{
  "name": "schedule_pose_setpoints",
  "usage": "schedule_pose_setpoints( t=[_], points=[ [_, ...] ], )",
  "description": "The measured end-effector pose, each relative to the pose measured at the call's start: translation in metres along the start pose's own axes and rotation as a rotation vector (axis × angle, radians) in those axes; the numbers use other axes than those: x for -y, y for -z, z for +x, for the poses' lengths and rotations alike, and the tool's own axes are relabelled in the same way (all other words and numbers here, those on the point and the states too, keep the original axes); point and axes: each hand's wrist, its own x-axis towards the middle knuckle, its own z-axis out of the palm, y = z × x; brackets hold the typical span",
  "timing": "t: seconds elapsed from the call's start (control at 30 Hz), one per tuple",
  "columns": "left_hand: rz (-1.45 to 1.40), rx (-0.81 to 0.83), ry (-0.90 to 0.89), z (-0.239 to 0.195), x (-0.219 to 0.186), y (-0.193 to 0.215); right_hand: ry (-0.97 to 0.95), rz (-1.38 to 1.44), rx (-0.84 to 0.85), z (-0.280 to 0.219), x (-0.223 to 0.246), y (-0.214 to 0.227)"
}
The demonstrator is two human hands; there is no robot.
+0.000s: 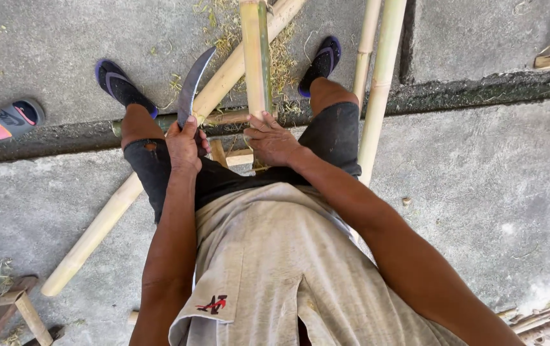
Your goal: Shaving or scraping the outer layer of a bamboo pole using a two-handed drawknife while seated.
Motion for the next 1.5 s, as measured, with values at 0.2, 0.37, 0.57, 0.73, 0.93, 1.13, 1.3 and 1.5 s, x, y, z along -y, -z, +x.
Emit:
schedule_pose_setpoints(
  t=[0.2, 0.37, 0.57, 0.73, 0.93, 1.13, 1.3, 1.5],
  points=[
    [-0.009, -0.052, 0.051, -0.002, 0.020, 0.014, -0.447, 0.582, 0.190, -0.018, -0.024, 0.043],
    [0.020, -0.072, 0.035, -0.001, 0.020, 0.013, -0.627, 0.553, -0.244, 0.002, -0.061, -0.025],
    [0.069, -0.050, 0.021, 0.001, 0.022, 0.011, -0.688, 0.618, -0.219, 0.020, -0.037, -0.041],
    [0.066, -0.041, -0.004, 0.006, 0.024, 0.010, -0.848, 0.813, -0.002, 0.006, -0.028, -0.022],
    [0.007, -0.053, -0.035, 0.006, 0.019, 0.015, -0.797, 0.646, 0.079, 0.005, -0.020, -0.021],
    [0.055, -0.103, -0.005, 0.001, 0.024, 0.006, -0.817, 0.790, -0.027, 0.009, -0.027, -0.037],
    [0.171, -0.031, -0.099, -0.001, 0.019, -0.007, -0.810, 1.035, 0.018, 0.003, -0.032, -0.031],
    [0.145, -0.077, 0.013, 0.020, 0.026, -0.015, -0.791, 1.508, -0.067, 0.018, -0.043, -0.048]
  ],
)
